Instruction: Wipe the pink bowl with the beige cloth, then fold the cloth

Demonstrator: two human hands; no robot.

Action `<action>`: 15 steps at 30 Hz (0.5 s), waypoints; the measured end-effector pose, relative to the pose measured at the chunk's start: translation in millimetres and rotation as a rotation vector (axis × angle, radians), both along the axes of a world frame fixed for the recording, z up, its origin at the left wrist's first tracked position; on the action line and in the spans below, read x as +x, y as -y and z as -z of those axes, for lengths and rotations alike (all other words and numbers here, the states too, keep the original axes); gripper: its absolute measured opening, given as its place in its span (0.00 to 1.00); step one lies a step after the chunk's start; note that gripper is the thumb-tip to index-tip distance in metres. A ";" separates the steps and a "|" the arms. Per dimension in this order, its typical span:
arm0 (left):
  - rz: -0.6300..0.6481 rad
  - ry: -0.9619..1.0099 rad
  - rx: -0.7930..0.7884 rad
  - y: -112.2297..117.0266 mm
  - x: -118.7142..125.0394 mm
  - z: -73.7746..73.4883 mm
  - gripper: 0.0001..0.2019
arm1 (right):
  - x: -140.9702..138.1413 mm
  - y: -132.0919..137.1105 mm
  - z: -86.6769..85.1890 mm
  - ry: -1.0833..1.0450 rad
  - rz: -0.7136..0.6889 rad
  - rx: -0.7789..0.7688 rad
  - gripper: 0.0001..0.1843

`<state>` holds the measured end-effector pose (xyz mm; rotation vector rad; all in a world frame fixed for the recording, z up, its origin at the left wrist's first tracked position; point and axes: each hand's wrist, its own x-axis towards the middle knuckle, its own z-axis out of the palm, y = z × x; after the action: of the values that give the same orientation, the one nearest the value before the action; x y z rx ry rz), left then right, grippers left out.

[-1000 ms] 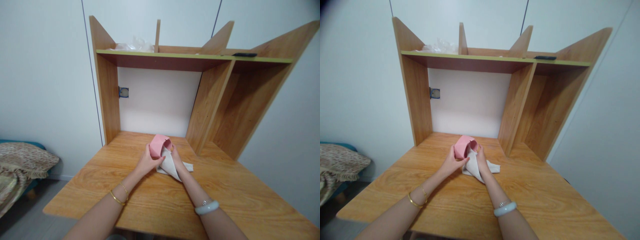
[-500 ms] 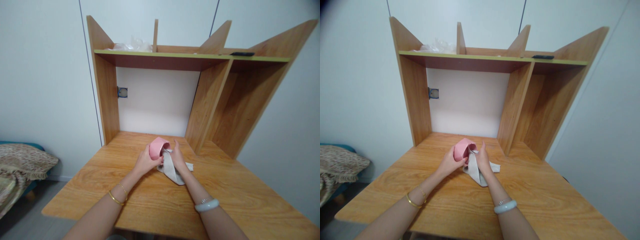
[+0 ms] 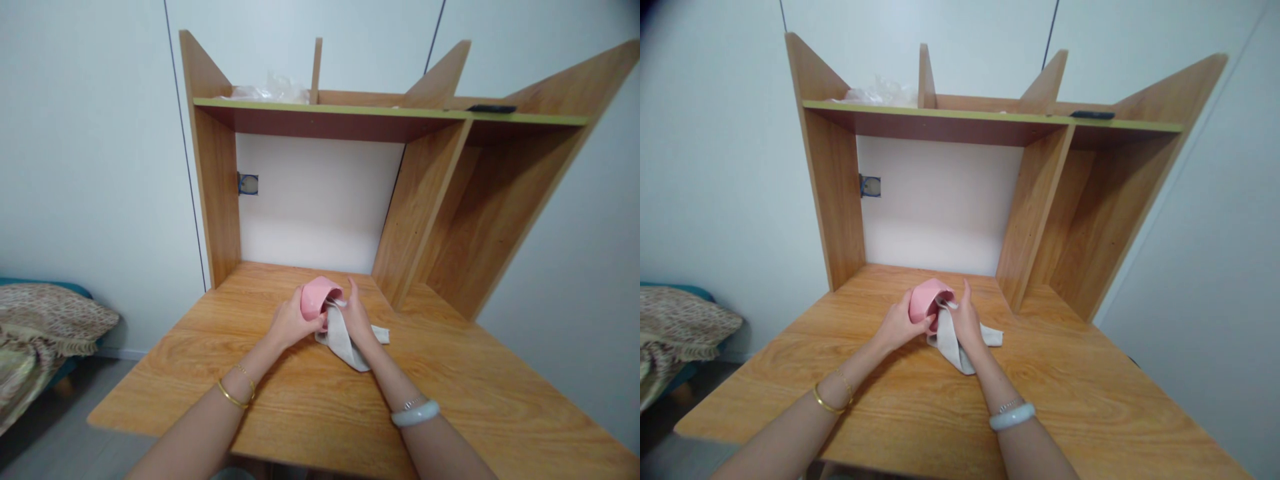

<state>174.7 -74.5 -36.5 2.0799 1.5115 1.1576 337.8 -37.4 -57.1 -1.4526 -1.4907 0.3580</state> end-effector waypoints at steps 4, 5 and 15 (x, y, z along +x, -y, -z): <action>0.109 0.213 -0.020 -5.6 0.3 6.0 0.33 | 1.9 -4.0 1.5 -0.160 -0.052 0.011 0.46; 0.133 0.269 -0.026 -7.5 0.3 7.6 0.35 | 2.2 -5.3 2.6 -0.191 -0.070 0.021 0.45; 0.386 0.627 -0.075 -10.0 11.4 17.2 0.47 | -10.6 -16.8 16.1 -0.580 -0.200 0.060 0.33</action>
<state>186.1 -64.5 -53.7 1.6300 0.8085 1.3851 327.2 -20.5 -73.2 -1.0305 -1.1560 0.7767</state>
